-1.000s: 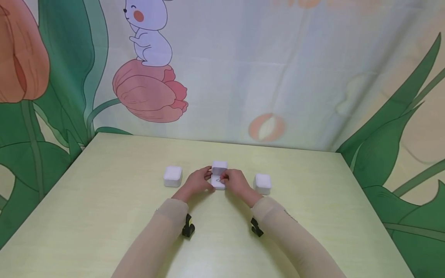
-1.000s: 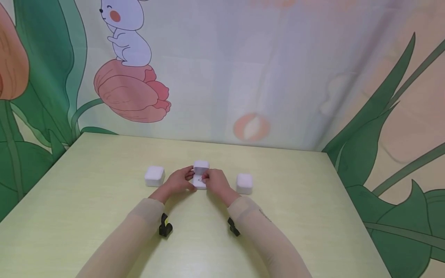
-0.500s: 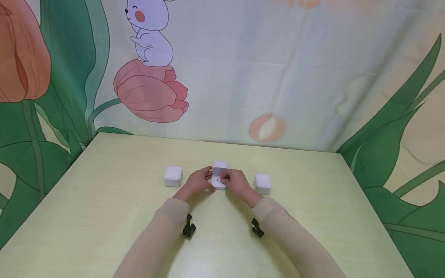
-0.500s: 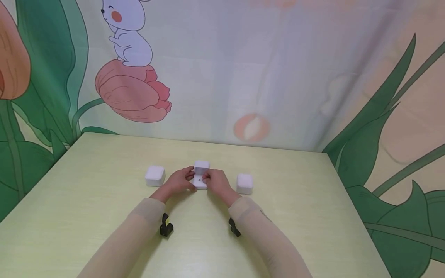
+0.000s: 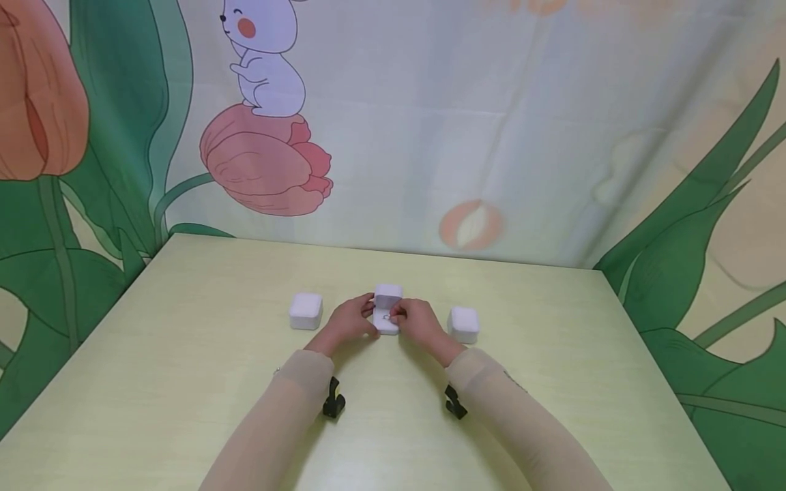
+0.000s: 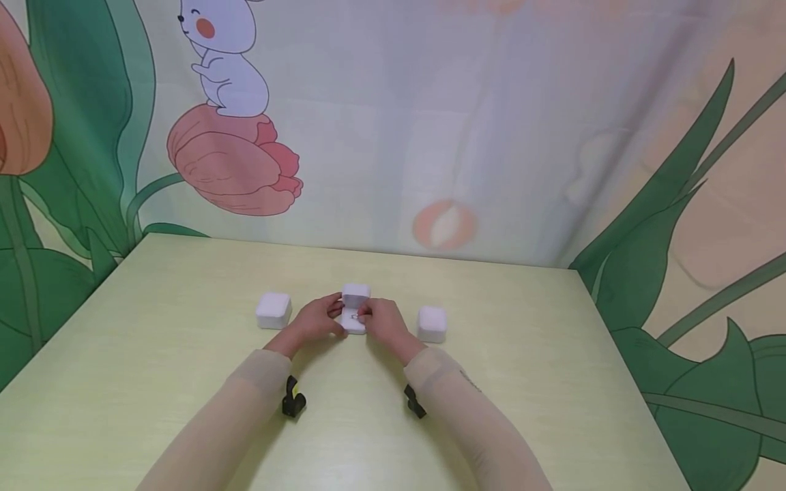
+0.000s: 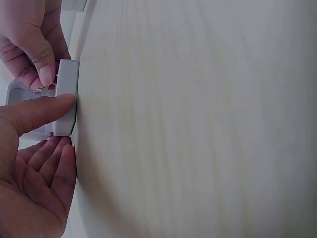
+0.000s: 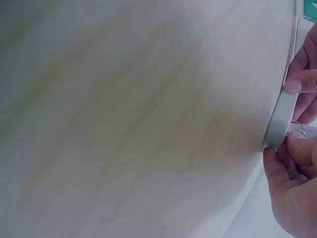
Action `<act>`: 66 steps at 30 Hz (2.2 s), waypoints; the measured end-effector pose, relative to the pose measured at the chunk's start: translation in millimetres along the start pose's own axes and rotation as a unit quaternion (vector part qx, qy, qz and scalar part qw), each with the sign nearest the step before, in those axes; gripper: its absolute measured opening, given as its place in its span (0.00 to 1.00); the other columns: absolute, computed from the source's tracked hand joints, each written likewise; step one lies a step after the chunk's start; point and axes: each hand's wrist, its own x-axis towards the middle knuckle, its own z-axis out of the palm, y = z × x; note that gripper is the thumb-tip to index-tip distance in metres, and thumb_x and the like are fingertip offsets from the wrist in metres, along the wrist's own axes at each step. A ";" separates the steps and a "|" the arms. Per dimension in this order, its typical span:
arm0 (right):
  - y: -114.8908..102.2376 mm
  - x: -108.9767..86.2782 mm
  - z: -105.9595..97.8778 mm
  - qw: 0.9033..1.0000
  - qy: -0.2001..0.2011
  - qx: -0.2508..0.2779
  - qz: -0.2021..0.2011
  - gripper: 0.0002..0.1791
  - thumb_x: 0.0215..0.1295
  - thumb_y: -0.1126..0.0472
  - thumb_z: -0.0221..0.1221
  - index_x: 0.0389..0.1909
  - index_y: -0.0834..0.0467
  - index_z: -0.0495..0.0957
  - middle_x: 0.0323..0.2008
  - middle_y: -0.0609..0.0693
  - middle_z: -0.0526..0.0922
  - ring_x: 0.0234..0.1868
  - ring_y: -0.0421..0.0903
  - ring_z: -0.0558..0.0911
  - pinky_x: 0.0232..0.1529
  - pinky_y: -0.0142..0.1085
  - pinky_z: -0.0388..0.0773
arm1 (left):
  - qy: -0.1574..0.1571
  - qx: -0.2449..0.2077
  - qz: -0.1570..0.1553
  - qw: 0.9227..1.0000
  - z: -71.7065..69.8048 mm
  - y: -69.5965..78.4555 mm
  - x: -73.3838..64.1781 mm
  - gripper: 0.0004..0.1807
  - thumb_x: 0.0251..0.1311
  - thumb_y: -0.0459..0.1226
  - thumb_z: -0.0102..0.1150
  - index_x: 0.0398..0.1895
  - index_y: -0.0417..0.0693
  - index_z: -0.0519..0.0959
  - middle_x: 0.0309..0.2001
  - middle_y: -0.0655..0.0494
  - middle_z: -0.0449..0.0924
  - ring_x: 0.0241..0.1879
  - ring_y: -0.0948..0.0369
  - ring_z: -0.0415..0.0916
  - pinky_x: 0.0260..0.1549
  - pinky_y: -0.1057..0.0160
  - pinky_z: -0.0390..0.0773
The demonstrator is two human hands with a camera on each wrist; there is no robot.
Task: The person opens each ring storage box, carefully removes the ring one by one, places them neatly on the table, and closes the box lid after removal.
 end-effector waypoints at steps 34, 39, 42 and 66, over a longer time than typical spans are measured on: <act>-1.1 -3.1 -1.2 0.998 0.013 0.053 0.034 0.04 0.68 0.70 0.61 0.38 0.67 0.83 0.37 0.59 0.88 0.39 0.48 0.80 0.45 0.38 0.80 | 0.001 0.025 -0.004 1.000 -0.2 -0.8 2.9 0.50 0.49 0.25 0.67 0.78 0.32 0.55 0.74 0.39 0.68 0.74 0.49 0.68 0.76 0.55 0.66; -0.4 -3.9 -1.3 0.997 0.020 0.066 0.042 0.04 0.68 0.70 0.61 0.37 0.67 0.83 0.37 0.60 0.88 0.38 0.47 0.80 0.43 0.35 0.78 | 0.000 0.028 -0.003 1.000 -0.5 -0.9 2.8 0.50 0.50 0.26 0.67 0.78 0.31 0.55 0.74 0.39 0.67 0.74 0.49 0.68 0.76 0.55 0.66; -0.3 -3.9 -1.5 0.995 0.021 0.079 0.050 0.04 0.68 0.70 0.61 0.37 0.67 0.83 0.37 0.60 0.88 0.38 0.47 0.79 0.42 0.33 0.77 | 0.000 0.029 -0.004 1.000 -0.6 -2.0 3.2 0.50 0.49 0.26 0.66 0.78 0.31 0.55 0.74 0.39 0.68 0.74 0.49 0.68 0.76 0.54 0.65; -3.8 0.6 -2.2 0.987 0.025 0.122 0.097 0.06 0.67 0.68 0.63 0.37 0.69 0.85 0.34 0.59 0.87 0.34 0.42 0.76 0.35 0.25 0.69 | -0.007 0.016 0.002 1.000 -1.6 -15.1 13.5 0.51 0.47 0.29 0.70 0.78 0.34 0.58 0.73 0.41 0.70 0.72 0.52 0.72 0.73 0.58 0.70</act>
